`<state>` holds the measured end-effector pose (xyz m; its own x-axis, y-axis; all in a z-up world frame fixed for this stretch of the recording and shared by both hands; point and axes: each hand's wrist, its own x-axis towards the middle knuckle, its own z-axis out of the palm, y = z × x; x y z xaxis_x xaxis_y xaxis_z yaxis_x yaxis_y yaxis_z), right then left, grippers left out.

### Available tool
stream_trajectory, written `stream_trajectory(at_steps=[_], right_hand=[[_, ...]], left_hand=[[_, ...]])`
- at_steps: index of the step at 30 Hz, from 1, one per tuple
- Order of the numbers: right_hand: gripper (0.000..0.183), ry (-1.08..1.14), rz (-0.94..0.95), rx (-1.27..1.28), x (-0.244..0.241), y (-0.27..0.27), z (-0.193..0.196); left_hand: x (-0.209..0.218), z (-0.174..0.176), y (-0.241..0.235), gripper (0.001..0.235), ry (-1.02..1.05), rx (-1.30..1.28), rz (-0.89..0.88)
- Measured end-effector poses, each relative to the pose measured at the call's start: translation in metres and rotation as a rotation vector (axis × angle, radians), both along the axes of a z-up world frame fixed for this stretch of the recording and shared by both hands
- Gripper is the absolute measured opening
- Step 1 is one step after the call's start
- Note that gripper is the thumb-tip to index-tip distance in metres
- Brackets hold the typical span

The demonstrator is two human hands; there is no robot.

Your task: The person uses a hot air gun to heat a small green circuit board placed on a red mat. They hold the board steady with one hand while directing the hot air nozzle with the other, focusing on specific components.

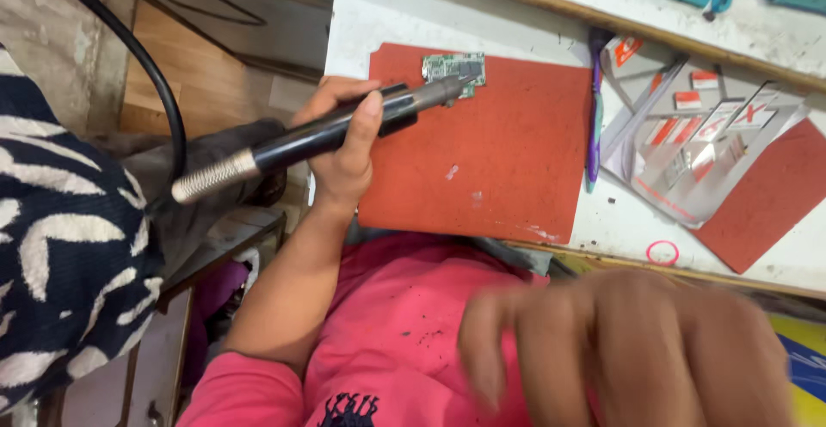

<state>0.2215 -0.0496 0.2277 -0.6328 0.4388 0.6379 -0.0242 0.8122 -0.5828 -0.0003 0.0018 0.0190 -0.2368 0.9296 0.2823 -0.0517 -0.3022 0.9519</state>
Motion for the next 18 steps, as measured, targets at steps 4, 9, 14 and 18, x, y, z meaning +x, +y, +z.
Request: stream_trajectory(at_steps=[4, 9, 14, 18], right_hand=[[0.021, -0.283, -0.392, 0.093, 0.019, 0.054, -0.053], [0.032, -0.454, -0.503, -0.333, 0.033, 0.115, -0.137], [0.032, -0.588, -0.533, -0.13, 0.027, 0.117, -0.174], [0.032, -0.588, -0.607, -0.13, 0.021, 0.115, -0.175]], left_hand=[[-0.002, -0.001, -0.007, 0.022, 0.055, -0.006, 0.06], [0.003, -0.001, 0.002, 0.022, -0.133, -0.019, 0.081], [0.0, -0.001, -0.007, 0.022, 0.149, 0.013, 0.072], [0.006, -0.001, 0.004, 0.025, 0.009, -0.036, 0.151]])
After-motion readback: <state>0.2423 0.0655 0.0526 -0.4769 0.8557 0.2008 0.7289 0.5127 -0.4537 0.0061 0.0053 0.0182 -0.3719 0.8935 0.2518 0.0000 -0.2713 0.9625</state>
